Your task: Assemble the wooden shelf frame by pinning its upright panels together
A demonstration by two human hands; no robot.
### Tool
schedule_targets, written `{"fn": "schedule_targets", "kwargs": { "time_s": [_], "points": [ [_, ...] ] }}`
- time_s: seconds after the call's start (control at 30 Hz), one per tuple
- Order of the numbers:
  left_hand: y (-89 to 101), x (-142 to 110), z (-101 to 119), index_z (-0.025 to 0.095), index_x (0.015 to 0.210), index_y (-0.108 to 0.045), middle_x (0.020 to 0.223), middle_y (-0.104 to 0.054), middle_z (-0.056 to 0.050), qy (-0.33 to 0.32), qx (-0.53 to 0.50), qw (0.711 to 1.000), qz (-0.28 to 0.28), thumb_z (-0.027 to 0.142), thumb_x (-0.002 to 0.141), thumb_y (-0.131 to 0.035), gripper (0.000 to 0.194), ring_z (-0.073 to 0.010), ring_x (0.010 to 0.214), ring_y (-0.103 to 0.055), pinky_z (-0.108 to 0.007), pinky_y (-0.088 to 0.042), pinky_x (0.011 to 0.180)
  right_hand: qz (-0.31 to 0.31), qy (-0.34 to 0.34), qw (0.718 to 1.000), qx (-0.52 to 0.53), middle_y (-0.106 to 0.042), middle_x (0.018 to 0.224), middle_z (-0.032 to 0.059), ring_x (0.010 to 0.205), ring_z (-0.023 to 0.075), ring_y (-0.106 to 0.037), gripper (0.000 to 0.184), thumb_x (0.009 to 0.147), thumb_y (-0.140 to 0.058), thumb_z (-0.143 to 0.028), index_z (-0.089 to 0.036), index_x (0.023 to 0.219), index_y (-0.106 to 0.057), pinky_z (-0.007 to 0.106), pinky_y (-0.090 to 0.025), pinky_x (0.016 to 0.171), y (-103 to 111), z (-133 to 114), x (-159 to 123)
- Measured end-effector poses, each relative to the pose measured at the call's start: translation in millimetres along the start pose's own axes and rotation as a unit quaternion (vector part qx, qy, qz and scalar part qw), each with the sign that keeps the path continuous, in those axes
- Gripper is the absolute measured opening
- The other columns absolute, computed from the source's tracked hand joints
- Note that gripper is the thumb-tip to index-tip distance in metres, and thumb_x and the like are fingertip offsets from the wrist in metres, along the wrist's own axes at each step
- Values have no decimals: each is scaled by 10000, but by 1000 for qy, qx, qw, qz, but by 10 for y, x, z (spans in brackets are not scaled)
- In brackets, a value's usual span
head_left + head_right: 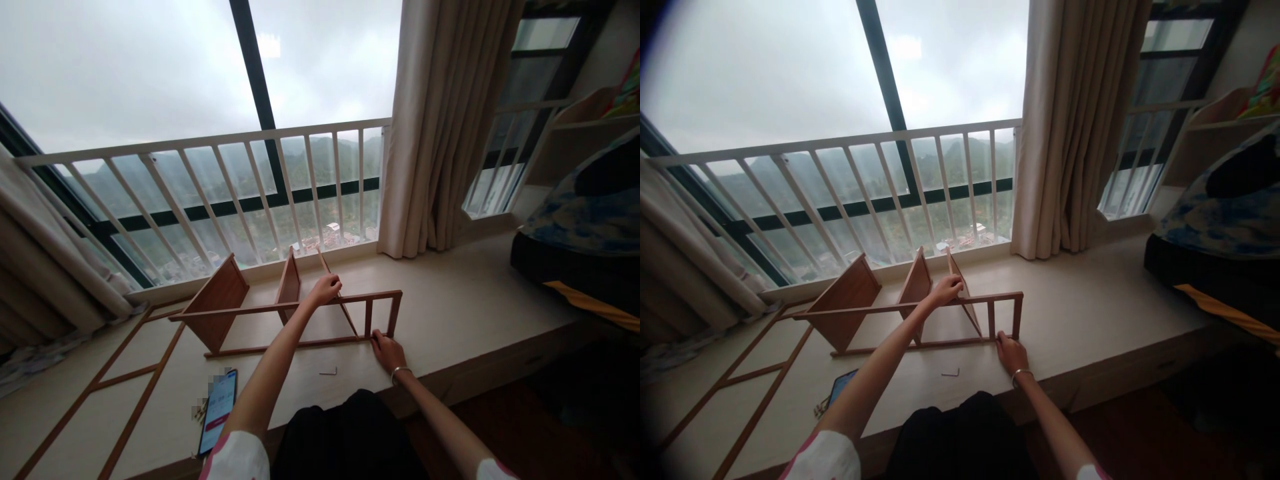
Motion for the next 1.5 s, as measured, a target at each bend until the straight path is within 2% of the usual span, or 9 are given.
{"fn": "schedule_targets", "kwargs": {
  "time_s": [0.13,0.27,0.43,0.83,1.2,1.5],
  "points": [
    [-46,65,-128,124,678,-556,688,-534,-5,12,-38,999,-22,155,662,-390,170,-94,644,-466,-203,-379,608,-5,-3,1000,0,-599,766,18,715,148,-571,195,847,-322,-327,-254,981,-443,216,-322,566,11,1,5],
    [-81,137,-263,107,731,-550,636,-518,5,29,-50,998,-20,135,639,-400,178,-77,578,-453,-182,-365,538,-12,-9,1000,5,-601,775,18,735,149,-572,190,844,-335,-306,-251,991,-442,216,-330,583,12,8,18],
    [-124,222,-312,105,741,-541,615,-498,13,30,-45,998,-17,120,620,-410,180,-65,544,-425,-170,-329,491,-8,-1,1000,7,-604,772,14,716,147,-573,196,845,-333,-311,-260,1007,-431,219,-326,575,-6,27,36],
    [-326,429,-258,133,708,-502,618,-481,18,33,-6,999,-31,131,614,-452,107,-72,553,-409,-188,-320,498,3,9,1000,6,-604,738,11,706,142,-574,201,851,-317,-321,-249,991,-443,210,-319,563,-50,67,77],
    [-596,671,-112,151,669,-420,636,-458,18,5,7,999,-42,141,636,-423,35,-73,562,-383,-194,-302,496,-5,5,1000,8,-608,739,5,705,145,-576,195,847,-331,-309,-259,1005,-434,211,-319,554,-78,108,110],
    [-726,805,3,160,663,-389,612,-412,30,-14,2,998,-64,139,638,-408,37,-73,543,-343,-203,-262,474,-5,4,1000,18,-611,734,11,694,141,-578,185,849,-328,-311,-245,987,-431,212,-326,565,-66,125,121]
  ]
}}
Point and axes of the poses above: each hand's wrist, its own x-axis towards the middle knuckle, its own y-axis out of the back of the hand, z = x × y, the point moved 6 cm from there along x, towards the middle knuckle
